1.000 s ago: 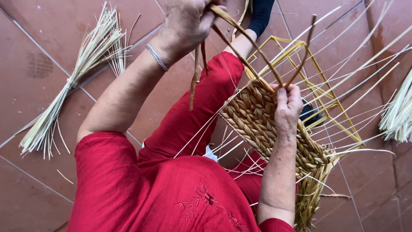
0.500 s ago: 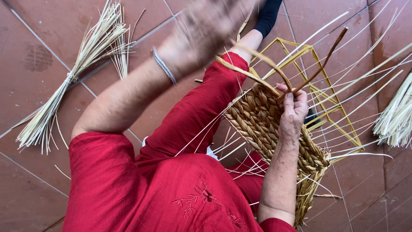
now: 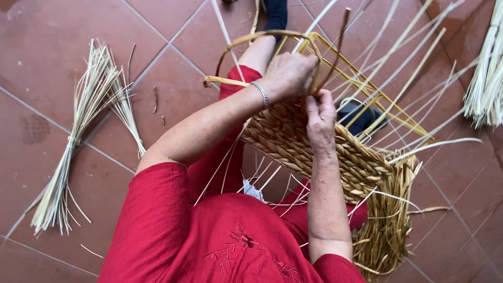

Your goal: The person sits on a tiled floor weaving dried palm leaves around a bamboo frame to form a basket panel. They interlace leaves over and under the warp strands, pull each leaf tight, and use scissors to trim excess material.

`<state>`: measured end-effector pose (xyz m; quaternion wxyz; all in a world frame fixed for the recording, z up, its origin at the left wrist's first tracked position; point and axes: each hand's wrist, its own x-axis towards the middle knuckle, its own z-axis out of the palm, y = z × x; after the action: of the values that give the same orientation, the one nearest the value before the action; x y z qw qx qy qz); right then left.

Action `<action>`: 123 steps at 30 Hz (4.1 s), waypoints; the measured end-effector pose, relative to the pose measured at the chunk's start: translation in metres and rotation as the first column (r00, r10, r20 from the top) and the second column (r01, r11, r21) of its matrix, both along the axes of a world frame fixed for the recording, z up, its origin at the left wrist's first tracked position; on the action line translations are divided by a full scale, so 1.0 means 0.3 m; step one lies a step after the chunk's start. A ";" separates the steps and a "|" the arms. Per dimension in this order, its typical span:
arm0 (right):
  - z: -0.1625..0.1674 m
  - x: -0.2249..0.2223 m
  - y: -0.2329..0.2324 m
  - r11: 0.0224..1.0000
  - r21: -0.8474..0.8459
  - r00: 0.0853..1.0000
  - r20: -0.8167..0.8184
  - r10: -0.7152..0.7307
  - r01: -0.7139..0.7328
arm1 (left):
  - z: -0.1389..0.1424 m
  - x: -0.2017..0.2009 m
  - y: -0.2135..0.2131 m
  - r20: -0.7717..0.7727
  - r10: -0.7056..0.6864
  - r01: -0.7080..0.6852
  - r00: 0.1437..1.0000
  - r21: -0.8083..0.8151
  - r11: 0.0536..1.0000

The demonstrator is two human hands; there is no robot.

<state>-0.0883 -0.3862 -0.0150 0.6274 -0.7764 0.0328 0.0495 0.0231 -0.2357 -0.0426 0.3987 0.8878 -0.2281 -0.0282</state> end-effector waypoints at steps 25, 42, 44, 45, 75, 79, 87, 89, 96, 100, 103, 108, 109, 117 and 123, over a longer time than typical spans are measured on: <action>0.156 0.023 -0.017 0.910 -0.406 0.976 0.150 0.156 -0.083 | 0.192 -0.134 0.232 0.500 -0.107 0.119 0.859 0.008 0.993; 0.029 0.031 0.064 0.782 -0.531 0.901 0.425 -0.089 0.328 | 0.104 -0.191 0.345 0.328 -0.037 0.007 0.944 0.093 0.996; 0.024 0.026 0.074 0.717 -0.610 0.861 0.507 0.027 0.337 | 0.115 -0.237 0.345 0.048 -0.111 0.111 0.993 0.000 0.994; 0.023 0.026 0.076 0.710 -0.628 0.855 0.514 0.070 0.320 | 0.115 -0.248 0.338 0.137 -0.126 0.125 0.982 0.016 0.992; -0.026 0.081 0.088 0.731 -0.671 0.972 0.229 0.047 0.122 | -0.080 -0.007 0.112 -0.751 -0.299 -0.247 0.589 -0.520 0.818; -0.001 0.091 0.121 0.584 -0.809 0.983 0.045 0.179 -0.070 | -0.079 -0.009 0.159 -0.634 -0.560 -0.233 0.533 -0.747 0.623; 0.065 0.052 0.107 0.893 -0.439 0.971 0.241 0.008 0.102 | -0.058 -0.014 0.227 -0.837 -0.249 -0.719 0.487 -0.546 0.430; 0.075 0.033 0.083 0.966 -0.219 0.977 0.190 -0.093 0.135 | -0.065 -0.033 0.256 -0.851 -0.234 -0.731 0.470 -0.524 0.438; 0.058 -0.058 -0.045 0.964 0.159 0.971 0.076 -0.227 0.213 | -0.179 -0.063 0.307 -0.522 0.170 -0.509 0.836 -0.619 0.599; 0.042 -0.110 -0.102 0.943 0.227 0.959 0.089 -0.270 0.244 | -0.214 -0.022 0.419 -0.817 0.042 -0.817 0.575 -0.570 0.087; 0.038 -0.149 -0.140 0.919 0.264 0.946 0.061 -0.320 0.293 | -0.208 0.009 0.502 -0.810 0.053 -0.808 0.583 -0.586 -0.069; 0.010 -0.193 -0.149 0.912 0.275 0.946 0.028 -0.324 0.305 | -0.043 -0.021 0.562 -0.708 0.067 -0.687 0.703 -0.700 -0.195; 0.006 -0.197 -0.137 0.911 0.288 0.950 0.010 -0.311 0.295 | 0.008 -0.042 0.549 -0.650 0.045 -0.636 0.759 -0.753 -0.168; 0.053 -0.119 -0.014 0.918 0.377 0.858 -0.506 0.091 0.125 | 0.293 -0.559 0.141 -0.302 -0.431 -0.026 0.850 -0.842 0.539; 0.035 -0.103 -0.076 0.950 0.303 0.861 -0.461 0.215 -0.075 | 0.169 -0.668 0.173 -0.021 -0.359 0.267 0.933 -0.628 0.731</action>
<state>-0.1191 -0.4089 -0.0045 0.6948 -0.6440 0.1238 0.2952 -0.1773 -0.1838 0.0082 0.6704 0.6532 -0.3424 -0.0817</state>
